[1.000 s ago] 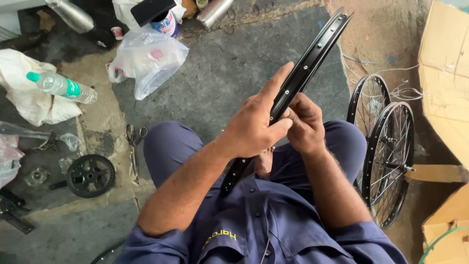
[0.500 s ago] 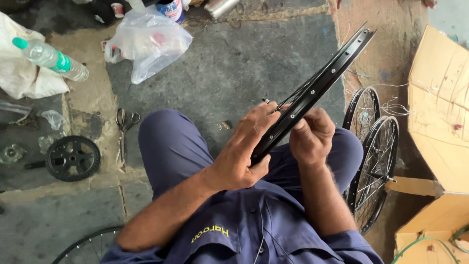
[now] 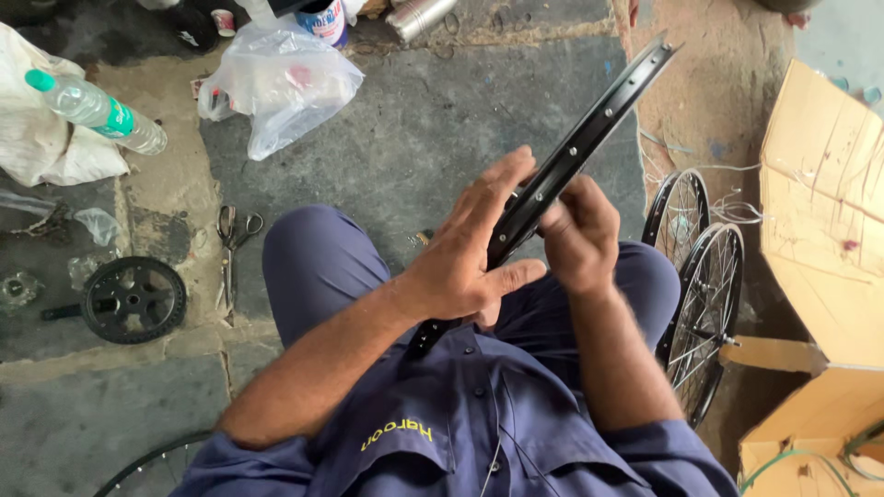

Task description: The person holds and turns a bicycle wheel rim while threading spoke nipples onto the spokes by hand.

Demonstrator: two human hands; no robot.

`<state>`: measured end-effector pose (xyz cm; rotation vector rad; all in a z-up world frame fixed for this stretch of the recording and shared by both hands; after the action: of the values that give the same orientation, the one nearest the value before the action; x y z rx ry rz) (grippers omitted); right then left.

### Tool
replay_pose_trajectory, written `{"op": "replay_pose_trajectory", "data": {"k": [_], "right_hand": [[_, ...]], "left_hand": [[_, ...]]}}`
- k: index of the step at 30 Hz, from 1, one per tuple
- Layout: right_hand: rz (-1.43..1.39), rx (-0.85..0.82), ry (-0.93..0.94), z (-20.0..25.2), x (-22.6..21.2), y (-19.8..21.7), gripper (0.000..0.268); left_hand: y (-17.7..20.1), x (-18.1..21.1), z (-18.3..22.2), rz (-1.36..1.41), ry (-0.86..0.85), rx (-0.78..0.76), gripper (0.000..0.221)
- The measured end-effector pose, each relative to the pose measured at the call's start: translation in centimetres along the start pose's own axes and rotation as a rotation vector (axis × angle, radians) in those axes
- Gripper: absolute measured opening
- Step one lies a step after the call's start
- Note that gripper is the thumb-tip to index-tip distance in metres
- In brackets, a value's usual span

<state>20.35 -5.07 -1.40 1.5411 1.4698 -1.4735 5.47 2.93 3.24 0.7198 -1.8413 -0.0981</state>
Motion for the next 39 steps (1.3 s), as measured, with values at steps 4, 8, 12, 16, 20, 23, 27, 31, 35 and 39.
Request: {"op": "replay_pose_trajectory", "data": {"k": [4,8,12,16,20,23,27,31,35,39], "right_hand": [[1.331,0.404,0.396,1.0,-2.5,-1.6,0.041],[1.335,0.412,0.436,1.1,-3.6,-2.4,0.033],[0.532,0.001,0.195,0.7,-3.6,-1.5,0.024],[-0.161,-0.174,-0.103,-0.8,-1.0,0.2,0.045],[-0.062,-0.23,-0.208,-1.1,0.5,0.0,0.038],[1.07,0.263,0.348,1.4,-3.5,-2.3,0.026],[0.868,-0.124,0.018,-1.9,-2.1,-0.5,0.027],[1.231,0.147,0.284,-0.3,-0.9,-2.3,0.036],[0.75,0.2,-0.075,-0.7,0.8,0.4,0.03],[-0.089,-0.312,-0.287,-1.9,0.6,-0.3,0.05]], "left_hand": [[-1.8,-1.1,0.1,0.173,0.098,-0.032,0.1],[-1.5,-0.9,-0.1,0.06,0.083,-0.005,0.098],[-0.9,-1.4,-0.1,0.068,0.134,-0.007,0.099],[-1.6,-1.1,-0.2,0.068,0.143,-0.016,0.102],[-1.2,-1.1,0.0,0.029,0.111,0.017,0.102],[-1.4,-0.9,0.0,0.033,0.112,0.018,0.103],[-1.6,-0.8,0.5,0.025,0.108,0.011,0.105],[-1.5,-0.8,0.0,-0.061,0.078,0.036,0.104],[-1.3,-0.9,0.3,-0.026,0.104,0.054,0.103],[-0.9,-1.5,0.7,0.057,0.155,0.055,0.107]]}}
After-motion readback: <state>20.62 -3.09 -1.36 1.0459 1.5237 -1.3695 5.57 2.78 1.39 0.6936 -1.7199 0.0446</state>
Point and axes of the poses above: each hand's wrist, its own z-axis away from the middle knuckle, its own y-axis out of the back of the hand, x = y × z, the point moved 7 cm from there along -z, towards the middle knuckle, and after that the axes turned 11 degrees about -x, right-handed, at the moved point
